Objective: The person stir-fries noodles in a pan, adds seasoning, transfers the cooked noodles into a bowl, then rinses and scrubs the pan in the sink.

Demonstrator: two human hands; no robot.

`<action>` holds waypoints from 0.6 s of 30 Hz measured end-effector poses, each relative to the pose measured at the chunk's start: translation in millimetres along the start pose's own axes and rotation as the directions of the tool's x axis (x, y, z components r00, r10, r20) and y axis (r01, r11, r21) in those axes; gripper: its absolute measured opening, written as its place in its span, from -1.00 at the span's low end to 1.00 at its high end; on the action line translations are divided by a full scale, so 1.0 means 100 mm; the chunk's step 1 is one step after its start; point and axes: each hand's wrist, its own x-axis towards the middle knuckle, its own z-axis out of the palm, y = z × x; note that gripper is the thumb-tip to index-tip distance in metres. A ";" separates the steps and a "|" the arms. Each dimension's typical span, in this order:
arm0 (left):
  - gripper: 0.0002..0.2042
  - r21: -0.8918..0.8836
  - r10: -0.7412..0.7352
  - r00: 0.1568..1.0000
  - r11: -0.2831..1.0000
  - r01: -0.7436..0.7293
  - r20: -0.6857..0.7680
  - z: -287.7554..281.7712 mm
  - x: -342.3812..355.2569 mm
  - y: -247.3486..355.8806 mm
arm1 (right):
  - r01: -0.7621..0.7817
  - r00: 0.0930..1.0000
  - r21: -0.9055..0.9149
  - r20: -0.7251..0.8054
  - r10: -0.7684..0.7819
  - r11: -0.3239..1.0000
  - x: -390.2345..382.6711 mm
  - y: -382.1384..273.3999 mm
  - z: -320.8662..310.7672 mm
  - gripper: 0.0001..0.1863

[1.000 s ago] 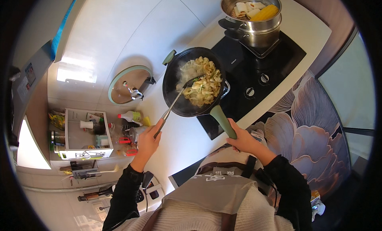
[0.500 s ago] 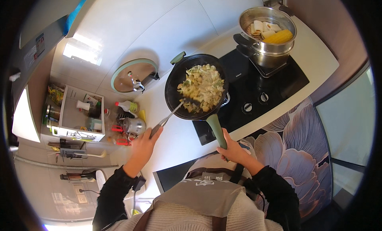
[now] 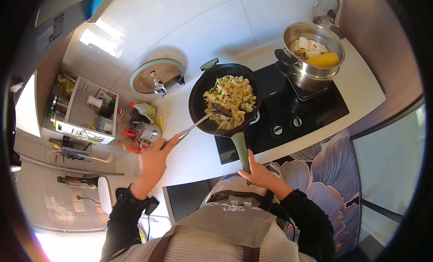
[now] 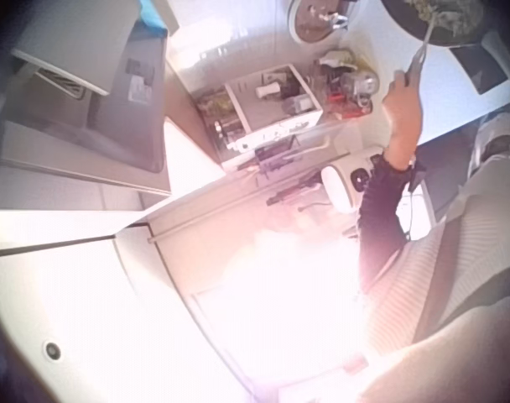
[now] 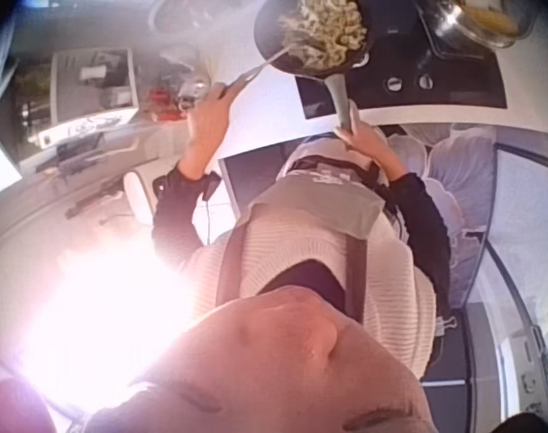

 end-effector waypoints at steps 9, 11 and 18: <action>-0.29 -0.177 -0.138 0.986 0.972 0.153 0.092 0.26 -0.05 0.31 | 0.028 0.987 -0.145 0.161 -0.004 0.989 -0.03 -0.14 -0.30 0.00; -0.28 -0.154 -0.211 0.973 0.962 0.224 0.095 0.22 -0.13 0.35 | -0.039 0.970 -0.232 0.224 0.093 0.972 -0.07 -0.23 -0.44 -0.02; -0.32 -0.218 -0.208 0.978 0.956 0.196 -0.032 0.45 0.04 0.67 | -0.022 0.969 -0.203 0.238 0.071 0.979 -0.13 -0.31 -0.66 -0.13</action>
